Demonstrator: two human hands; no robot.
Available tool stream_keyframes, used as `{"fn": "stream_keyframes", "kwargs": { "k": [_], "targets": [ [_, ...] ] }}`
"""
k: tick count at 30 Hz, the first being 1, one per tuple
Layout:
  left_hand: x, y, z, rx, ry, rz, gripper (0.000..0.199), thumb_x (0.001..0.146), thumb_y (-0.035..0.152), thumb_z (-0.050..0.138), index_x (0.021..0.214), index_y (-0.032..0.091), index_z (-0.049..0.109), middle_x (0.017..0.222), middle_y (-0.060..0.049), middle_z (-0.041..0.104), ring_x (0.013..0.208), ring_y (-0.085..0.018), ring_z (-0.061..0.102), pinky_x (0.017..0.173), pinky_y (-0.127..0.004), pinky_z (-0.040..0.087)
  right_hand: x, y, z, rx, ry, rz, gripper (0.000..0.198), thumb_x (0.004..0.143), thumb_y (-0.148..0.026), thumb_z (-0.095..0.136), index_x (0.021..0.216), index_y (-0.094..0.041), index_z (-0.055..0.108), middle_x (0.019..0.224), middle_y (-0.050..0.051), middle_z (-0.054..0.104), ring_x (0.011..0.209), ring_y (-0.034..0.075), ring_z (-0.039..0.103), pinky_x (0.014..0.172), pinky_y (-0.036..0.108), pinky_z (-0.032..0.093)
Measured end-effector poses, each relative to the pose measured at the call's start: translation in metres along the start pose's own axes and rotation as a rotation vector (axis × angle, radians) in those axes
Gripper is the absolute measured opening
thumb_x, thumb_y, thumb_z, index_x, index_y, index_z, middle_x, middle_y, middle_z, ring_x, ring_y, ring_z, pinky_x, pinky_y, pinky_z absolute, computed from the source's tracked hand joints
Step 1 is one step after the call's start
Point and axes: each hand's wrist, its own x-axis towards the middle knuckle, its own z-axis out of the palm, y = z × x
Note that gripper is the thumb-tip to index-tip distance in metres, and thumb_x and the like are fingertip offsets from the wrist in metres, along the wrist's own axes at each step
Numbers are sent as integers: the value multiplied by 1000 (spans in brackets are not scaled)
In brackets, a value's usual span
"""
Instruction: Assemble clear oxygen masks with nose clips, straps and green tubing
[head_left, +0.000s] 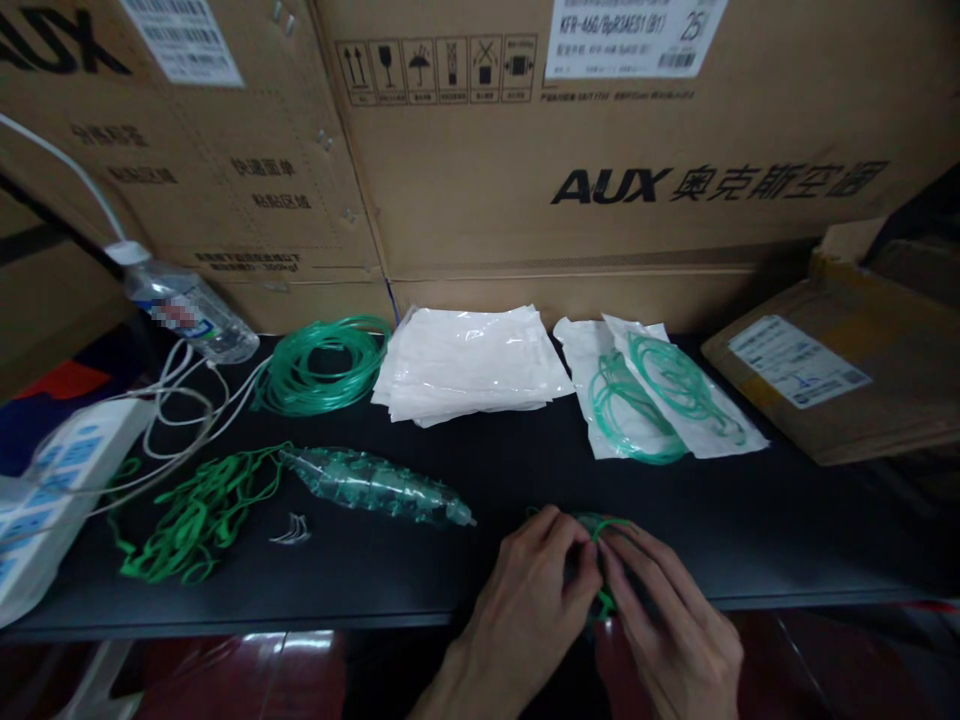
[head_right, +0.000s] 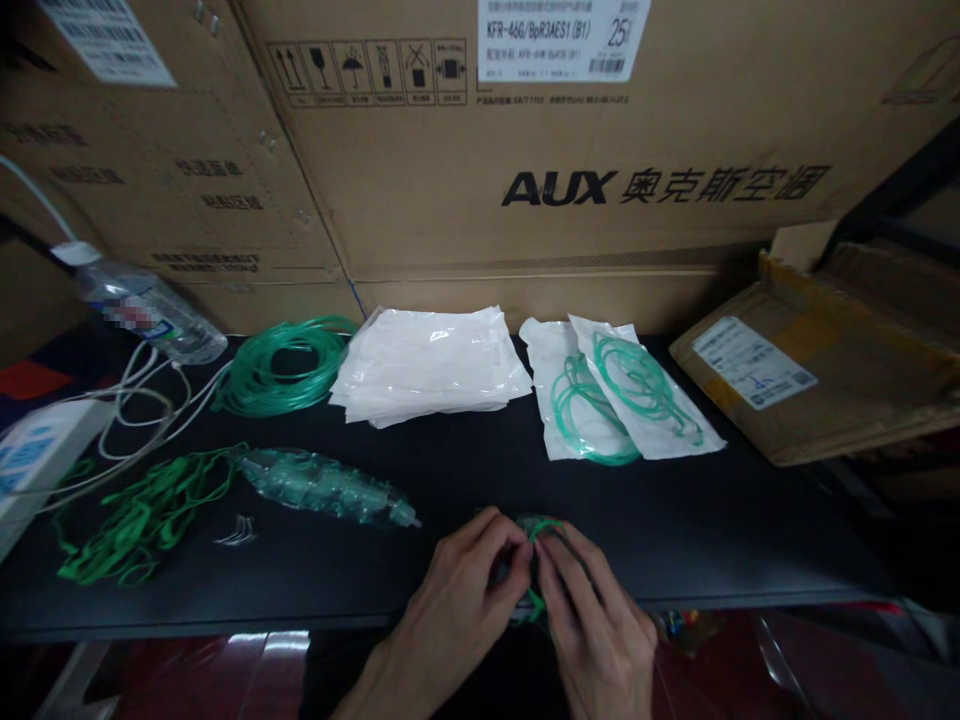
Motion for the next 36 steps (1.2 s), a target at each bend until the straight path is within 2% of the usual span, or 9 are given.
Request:
{"fn": "stream_keyframes", "kwargs": {
  "k": [8, 11, 14, 18, 20, 22, 27, 32, 36],
  "targets": [
    [-7, 2, -4, 15, -44, -35, 15, 86, 7, 54, 84, 22, 56, 88, 0, 60, 78, -16, 59, 73, -29, 44, 35, -20, 0, -55, 170, 188, 13, 102, -22, 59, 108, -21, 71, 107, 8, 77, 94, 22, 75, 92, 36, 56],
    [-12, -1, -6, -7, -48, -39, 16, 82, 6, 55, 83, 22, 55, 88, 1, 60, 79, -16, 59, 72, -28, 43, 47, -18, 0, -94, 239, 246, 15, 102, -25, 59, 106, -17, 71, 103, 11, 76, 91, 23, 74, 89, 36, 55],
    [-14, -5, -9, -50, 7, -53, 15, 83, 7, 57, 83, 22, 56, 89, 0, 62, 82, -17, 60, 74, -28, 43, 53, -12, -2, -75, 317, 381, 20, 100, -33, 62, 102, -16, 73, 99, 12, 76, 89, 25, 73, 90, 39, 54],
    [-6, -8, -9, -272, 77, -155, 5, 95, 21, 58, 91, 23, 60, 94, -2, 70, 88, -18, 64, 79, -30, 45, 50, -11, -3, 258, 269, 607, 28, 93, -44, 69, 103, -20, 77, 112, 11, 75, 105, 29, 71, 101, 45, 52],
    [-3, -9, -6, -420, 50, -222, 9, 99, 28, 55, 94, 23, 60, 89, -1, 72, 85, -18, 66, 77, -29, 46, 46, -16, -1, 417, 213, 726, 33, 89, -48, 71, 106, -22, 78, 120, 10, 74, 116, 31, 68, 106, 48, 50],
    [0, -8, -3, -458, 35, -275, 14, 102, 33, 52, 97, 23, 60, 81, 1, 70, 78, -17, 65, 70, -27, 46, 43, -22, 2, 530, 186, 839, 39, 85, -52, 73, 110, -23, 79, 125, 10, 74, 123, 33, 65, 111, 50, 47],
    [1, -2, 2, -260, 81, -265, 24, 99, 42, 60, 111, 22, 68, 76, 2, 64, 70, -16, 58, 65, -27, 42, 41, -37, 6, 735, 238, 1044, 53, 76, -54, 82, 119, -25, 78, 130, 8, 74, 130, 33, 62, 117, 47, 42],
    [6, 4, 1, -106, 10, -107, 20, 101, 33, 60, 94, 20, 74, 89, -1, 67, 79, -17, 62, 76, -29, 45, 41, -41, 5, 910, 301, 1203, 79, 64, -49, 93, 137, -30, 67, 127, 5, 77, 113, 28, 74, 97, 34, 59],
    [5, 1, 3, -45, -6, -69, 26, 105, 36, 54, 94, 21, 72, 92, -1, 66, 86, -18, 65, 81, -29, 47, 39, -34, 3, 1062, 300, 1212, 65, 58, -41, 98, 118, -25, 78, 114, 6, 81, 112, 26, 75, 92, 25, 59]
  ]
}}
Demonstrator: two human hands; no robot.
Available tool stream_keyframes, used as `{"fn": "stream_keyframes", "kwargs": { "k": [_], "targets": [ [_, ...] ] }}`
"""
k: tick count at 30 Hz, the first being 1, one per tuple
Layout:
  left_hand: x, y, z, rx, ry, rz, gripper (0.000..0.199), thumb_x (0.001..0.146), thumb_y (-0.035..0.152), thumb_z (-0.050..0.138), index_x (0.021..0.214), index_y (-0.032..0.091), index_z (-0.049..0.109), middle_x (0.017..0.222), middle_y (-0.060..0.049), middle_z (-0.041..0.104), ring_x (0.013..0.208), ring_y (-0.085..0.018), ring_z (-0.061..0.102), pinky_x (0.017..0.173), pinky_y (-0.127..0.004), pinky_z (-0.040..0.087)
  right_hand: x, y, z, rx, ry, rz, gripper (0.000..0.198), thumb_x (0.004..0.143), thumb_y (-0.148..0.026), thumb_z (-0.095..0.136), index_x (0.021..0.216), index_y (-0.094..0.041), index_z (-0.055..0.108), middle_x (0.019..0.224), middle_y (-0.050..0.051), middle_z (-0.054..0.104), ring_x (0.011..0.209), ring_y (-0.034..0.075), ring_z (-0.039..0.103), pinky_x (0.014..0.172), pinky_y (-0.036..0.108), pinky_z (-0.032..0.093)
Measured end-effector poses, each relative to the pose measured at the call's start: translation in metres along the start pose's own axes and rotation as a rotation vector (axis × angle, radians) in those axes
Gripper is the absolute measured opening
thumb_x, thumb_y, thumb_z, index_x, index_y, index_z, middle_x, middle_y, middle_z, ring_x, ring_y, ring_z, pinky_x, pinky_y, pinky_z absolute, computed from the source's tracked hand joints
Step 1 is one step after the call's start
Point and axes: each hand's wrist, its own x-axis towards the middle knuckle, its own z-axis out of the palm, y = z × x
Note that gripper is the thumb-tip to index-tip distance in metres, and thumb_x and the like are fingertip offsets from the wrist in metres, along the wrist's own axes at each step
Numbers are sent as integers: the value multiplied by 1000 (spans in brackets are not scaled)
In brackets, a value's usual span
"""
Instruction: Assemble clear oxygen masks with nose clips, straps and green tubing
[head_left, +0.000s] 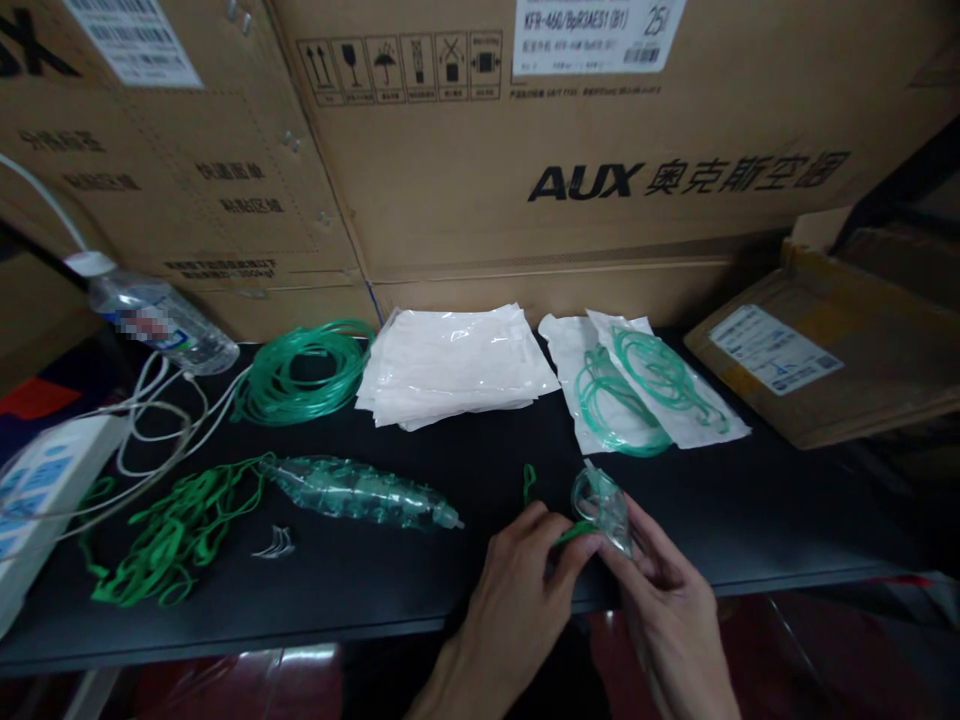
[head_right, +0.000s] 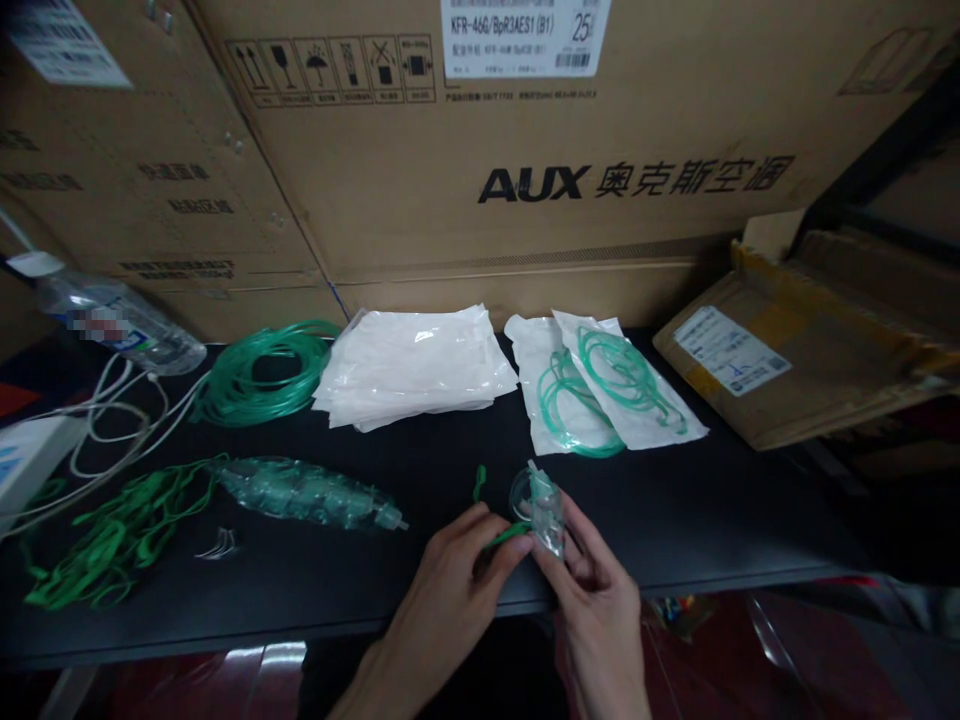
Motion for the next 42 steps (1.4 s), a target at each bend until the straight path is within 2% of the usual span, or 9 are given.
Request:
{"fn": "stream_keyframes", "kwargs": {
  "k": [5, 10, 16, 21, 26, 30, 36, 38, 42],
  "targets": [
    [-2, -3, 1, 77, -31, 37, 28, 108, 32, 46, 95, 21, 67, 98, -3, 67, 92, -20, 68, 84, -32, 49, 9, 1, -12, -106, -104, -124, 55, 63, -33, 97, 113, -27, 75, 109, 2, 82, 99, 18, 78, 87, 18, 59],
    [-1, -3, -3, 38, 0, 3, 16, 101, 17, 53, 102, 22, 68, 102, -2, 69, 89, -19, 67, 80, -30, 48, 12, 1, -16, -215, -185, -311, 48, 71, -28, 92, 113, -26, 69, 94, -1, 81, 85, 13, 77, 83, 14, 58],
    [1, -3, -5, 2, 9, 22, 17, 97, 12, 54, 98, 21, 68, 96, -1, 69, 84, -17, 65, 78, -28, 46, 6, 2, -14, -204, -233, -289, 52, 76, -31, 89, 118, -27, 59, 93, 1, 81, 87, 17, 79, 83, 20, 60],
    [1, -5, -6, -6, -31, 23, 16, 98, 14, 52, 98, 21, 66, 97, -1, 69, 83, -16, 66, 76, -27, 46, 6, 5, -12, -231, -256, -325, 49, 77, -32, 86, 118, -27, 58, 98, 4, 81, 88, 20, 80, 84, 25, 62],
    [1, -4, -7, 41, -52, 25, 15, 100, 16, 51, 98, 22, 64, 98, 0, 68, 87, -18, 66, 80, -29, 46, 5, 12, -11, -295, -156, -399, 47, 79, -34, 83, 119, -26, 59, 97, 5, 80, 91, 23, 79, 84, 30, 63],
    [-3, -2, -5, 27, -54, 22, 16, 99, 14, 49, 91, 22, 61, 92, 1, 65, 80, -16, 64, 75, -28, 44, 6, 16, -11, -390, -12, -484, 50, 77, -34, 82, 121, -25, 59, 95, 5, 77, 87, 22, 77, 82, 33, 62],
    [-16, -3, -6, -4, -36, 33, 15, 96, 12, 48, 88, 21, 57, 88, -1, 63, 77, -16, 62, 72, -27, 43, 25, 5, -18, -460, 247, -475, 63, 70, -44, 83, 124, -24, 57, 95, 6, 71, 87, 27, 72, 82, 41, 57],
    [-17, -4, -8, -32, -23, 37, 15, 99, 14, 46, 91, 21, 57, 92, -2, 65, 79, -16, 64, 72, -27, 44, 30, -1, -20, -459, 262, -468, 67, 71, -46, 83, 128, -24, 55, 96, 6, 70, 88, 27, 71, 85, 43, 55],
    [-19, 0, -12, -22, 24, -20, 16, 104, 26, 44, 101, 22, 60, 99, -5, 71, 83, -19, 67, 74, -31, 48, 28, -2, -25, -446, 114, -414, 70, 68, -51, 86, 126, -24, 57, 101, 7, 72, 94, 29, 72, 91, 44, 56]
  ]
}}
